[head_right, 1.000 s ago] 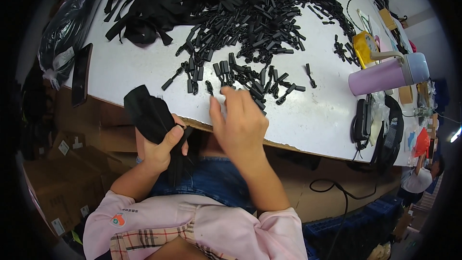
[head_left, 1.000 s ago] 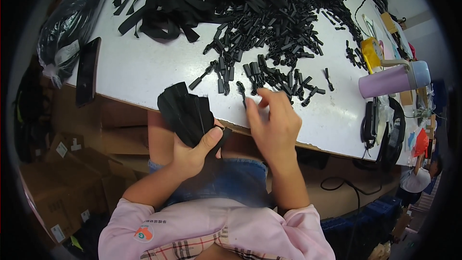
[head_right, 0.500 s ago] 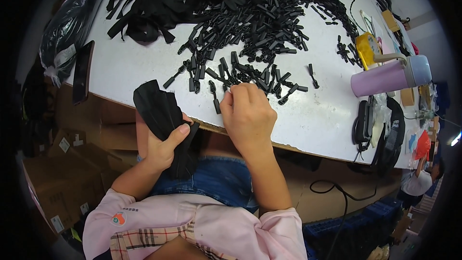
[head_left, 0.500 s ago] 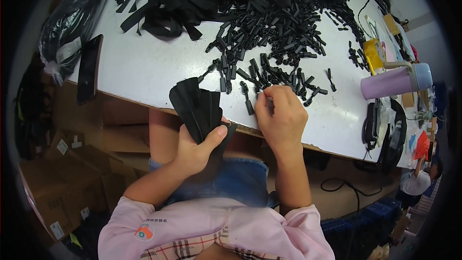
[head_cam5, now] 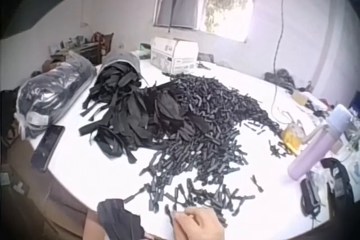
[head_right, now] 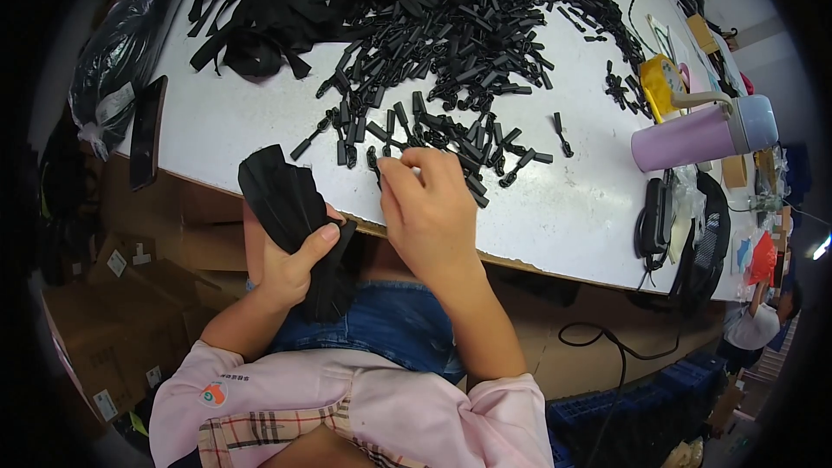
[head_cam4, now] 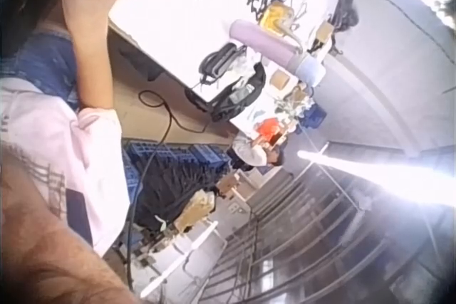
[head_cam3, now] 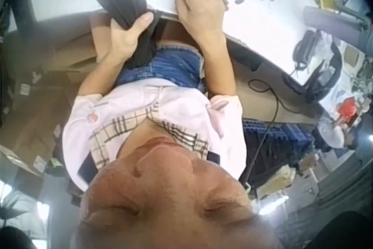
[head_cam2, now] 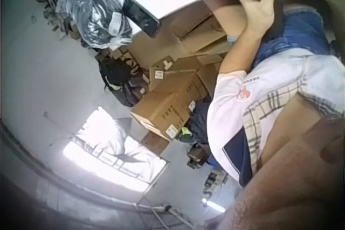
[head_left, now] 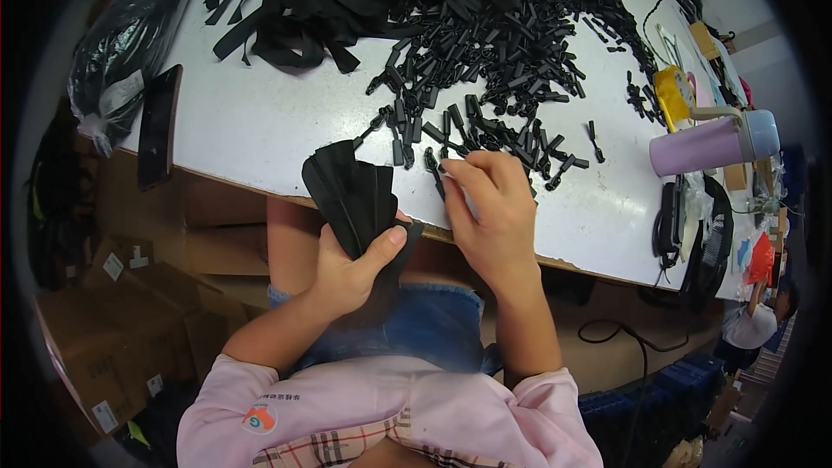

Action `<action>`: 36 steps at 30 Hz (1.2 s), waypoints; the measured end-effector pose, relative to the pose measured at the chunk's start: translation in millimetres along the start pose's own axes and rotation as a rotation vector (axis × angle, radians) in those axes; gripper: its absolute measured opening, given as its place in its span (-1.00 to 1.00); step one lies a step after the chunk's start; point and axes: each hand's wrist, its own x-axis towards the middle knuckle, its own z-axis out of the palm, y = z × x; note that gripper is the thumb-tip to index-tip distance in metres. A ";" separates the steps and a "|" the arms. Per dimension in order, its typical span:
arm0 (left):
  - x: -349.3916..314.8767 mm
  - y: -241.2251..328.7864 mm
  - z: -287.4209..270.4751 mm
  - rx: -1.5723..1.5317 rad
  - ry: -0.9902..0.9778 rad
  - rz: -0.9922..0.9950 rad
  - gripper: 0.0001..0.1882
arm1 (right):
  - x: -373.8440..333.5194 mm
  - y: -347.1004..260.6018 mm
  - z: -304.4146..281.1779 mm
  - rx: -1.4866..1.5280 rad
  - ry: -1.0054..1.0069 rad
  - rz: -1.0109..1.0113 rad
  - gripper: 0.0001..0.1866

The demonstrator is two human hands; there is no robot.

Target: Assembling small plastic components onto black zipper strips.

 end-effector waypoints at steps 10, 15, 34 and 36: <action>-0.3 1.3 -0.1 -0.028 0.035 -0.004 -0.85 | 8.1 -3.1 5.2 -0.150 -0.127 -0.038 -0.87; -0.4 -0.1 -0.2 -0.009 0.015 0.008 -0.85 | 6.0 -1.8 5.3 -0.266 -0.133 -0.071 -0.89; 3.0 0.8 7.6 0.089 -0.007 0.133 -0.87 | -19.1 -26.3 -10.3 0.920 -0.125 0.418 -0.81; 2.0 1.2 6.9 0.088 -0.014 0.133 -0.86 | -18.8 -26.0 -11.0 0.918 -0.118 0.401 -0.82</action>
